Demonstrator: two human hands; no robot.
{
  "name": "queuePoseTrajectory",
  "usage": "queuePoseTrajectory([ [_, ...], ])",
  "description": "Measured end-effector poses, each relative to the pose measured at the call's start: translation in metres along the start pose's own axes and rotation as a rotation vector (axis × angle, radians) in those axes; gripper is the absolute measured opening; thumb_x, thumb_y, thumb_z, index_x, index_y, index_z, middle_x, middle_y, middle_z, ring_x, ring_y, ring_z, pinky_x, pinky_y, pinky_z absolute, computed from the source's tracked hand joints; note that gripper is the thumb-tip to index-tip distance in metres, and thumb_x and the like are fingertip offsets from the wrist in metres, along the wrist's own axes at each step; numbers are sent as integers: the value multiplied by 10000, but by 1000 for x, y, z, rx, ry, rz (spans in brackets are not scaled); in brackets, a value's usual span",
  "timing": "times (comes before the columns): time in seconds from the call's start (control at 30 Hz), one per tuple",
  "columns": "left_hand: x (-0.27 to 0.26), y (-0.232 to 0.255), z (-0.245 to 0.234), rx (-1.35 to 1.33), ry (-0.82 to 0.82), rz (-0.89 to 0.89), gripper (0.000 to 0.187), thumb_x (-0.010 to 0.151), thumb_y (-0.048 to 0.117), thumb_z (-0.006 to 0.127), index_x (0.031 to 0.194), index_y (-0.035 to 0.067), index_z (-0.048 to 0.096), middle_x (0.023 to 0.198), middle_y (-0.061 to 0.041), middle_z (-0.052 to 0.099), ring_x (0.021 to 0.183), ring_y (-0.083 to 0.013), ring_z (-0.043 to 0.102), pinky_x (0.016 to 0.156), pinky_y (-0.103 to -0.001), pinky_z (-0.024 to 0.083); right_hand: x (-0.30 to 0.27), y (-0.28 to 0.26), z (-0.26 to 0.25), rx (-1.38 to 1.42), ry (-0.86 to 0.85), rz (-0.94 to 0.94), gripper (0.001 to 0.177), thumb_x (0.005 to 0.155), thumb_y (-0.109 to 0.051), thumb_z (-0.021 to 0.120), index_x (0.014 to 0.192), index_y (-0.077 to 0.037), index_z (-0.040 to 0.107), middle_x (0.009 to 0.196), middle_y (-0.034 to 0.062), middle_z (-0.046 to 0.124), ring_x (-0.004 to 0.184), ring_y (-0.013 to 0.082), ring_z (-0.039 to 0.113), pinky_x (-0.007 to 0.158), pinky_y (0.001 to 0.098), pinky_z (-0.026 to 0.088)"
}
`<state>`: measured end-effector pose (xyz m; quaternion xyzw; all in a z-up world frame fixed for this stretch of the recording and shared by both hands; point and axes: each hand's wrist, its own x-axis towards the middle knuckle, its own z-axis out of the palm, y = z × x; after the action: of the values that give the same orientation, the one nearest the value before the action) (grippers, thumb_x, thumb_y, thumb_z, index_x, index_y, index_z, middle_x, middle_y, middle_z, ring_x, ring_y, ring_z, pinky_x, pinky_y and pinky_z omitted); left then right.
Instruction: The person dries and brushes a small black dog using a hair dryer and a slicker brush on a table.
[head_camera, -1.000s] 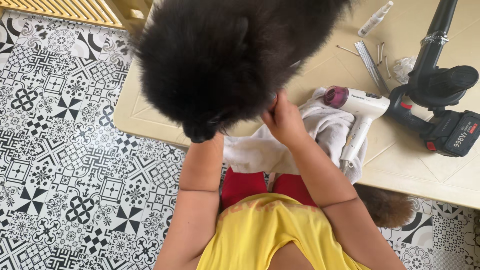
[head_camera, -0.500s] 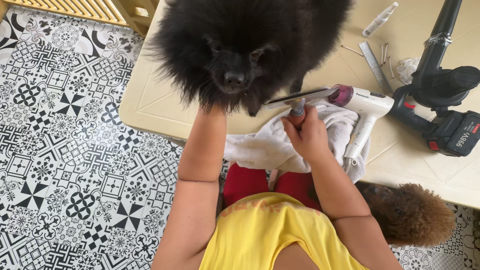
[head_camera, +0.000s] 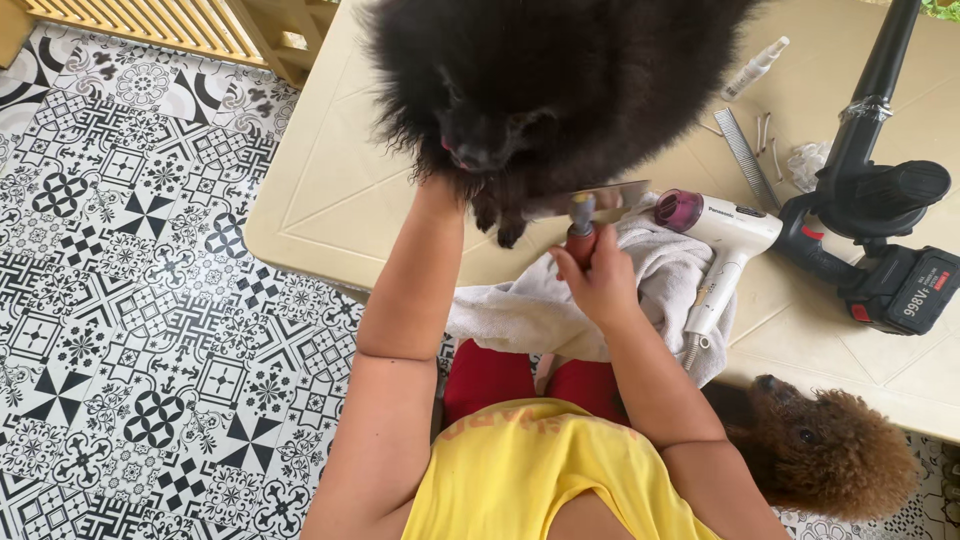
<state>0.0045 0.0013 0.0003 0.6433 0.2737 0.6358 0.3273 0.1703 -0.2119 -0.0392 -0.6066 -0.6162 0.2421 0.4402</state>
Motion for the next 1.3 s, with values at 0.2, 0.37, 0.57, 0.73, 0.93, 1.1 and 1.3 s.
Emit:
queuePoseTrajectory([
  [0.2, -19, 3, 3, 24, 23, -7, 581, 1071, 426, 545, 1535, 120, 376, 1537, -137, 465, 1449, -375, 416, 1206, -569, 371, 40, 18, 20, -192, -10, 25, 412, 961, -205, 752, 1069, 11, 419, 703, 157, 694, 612, 342, 697, 568, 404, 536],
  [0.37, -18, -4, -10, 23, 51, -2, 577, 1072, 422, 545, 1532, 114, 382, 1533, -138, 471, 1443, -374, 422, 1202, -566, 376, 3, 16, 26, -423, -107, -94, 391, 945, -236, 791, 1046, -38, 469, 735, 168, 695, 647, 381, 689, 558, 438, 515],
  [0.57, -21, -17, -26, 5, 114, -52, 572, 1072, 418, 544, 1528, 108, 390, 1527, -140, 478, 1435, -372, 430, 1197, -563, 383, 25, -15, -12, 236, 184, -4, 358, 989, -220, 700, 1124, -30, 428, 822, 138, 698, 642, 303, 704, 592, 387, 572],
  [0.73, -16, -16, -30, -1, 113, -41, 568, 1073, 415, 543, 1524, 103, 397, 1522, -142, 484, 1429, -370, 436, 1193, -560, 388, 47, -2, 27, -211, 11, -44, 376, 951, -224, 756, 1064, -23, 458, 730, 169, 678, 640, 358, 682, 559, 423, 513],
  [0.93, 2, -12, -36, -3, 140, -15, 563, 1073, 411, 543, 1520, 97, 404, 1516, -144, 491, 1422, -368, 444, 1189, -557, 394, 10, -9, 9, -225, -277, 209, 319, 939, -257, 746, 1007, -50, 513, 656, 125, 635, 525, 261, 633, 491, 385, 478],
  [1.1, 11, -12, -20, -5, 147, -12, 560, 1073, 408, 542, 1516, 92, 411, 1511, -145, 497, 1415, -366, 450, 1185, -554, 400, 51, -46, -24, 272, 1, 58, 218, 1046, -128, 636, 1129, -25, 463, 639, 55, 572, 522, 135, 545, 492, 292, 446],
  [1.3, -36, -4, -25, 34, 150, -32, 555, 1074, 404, 541, 1512, 85, 419, 1506, -147, 504, 1408, -364, 458, 1180, -551, 406, 45, -13, 20, -90, -105, 159, 338, 957, -224, 718, 1067, -22, 470, 645, 120, 632, 500, 220, 647, 496, 370, 507],
])
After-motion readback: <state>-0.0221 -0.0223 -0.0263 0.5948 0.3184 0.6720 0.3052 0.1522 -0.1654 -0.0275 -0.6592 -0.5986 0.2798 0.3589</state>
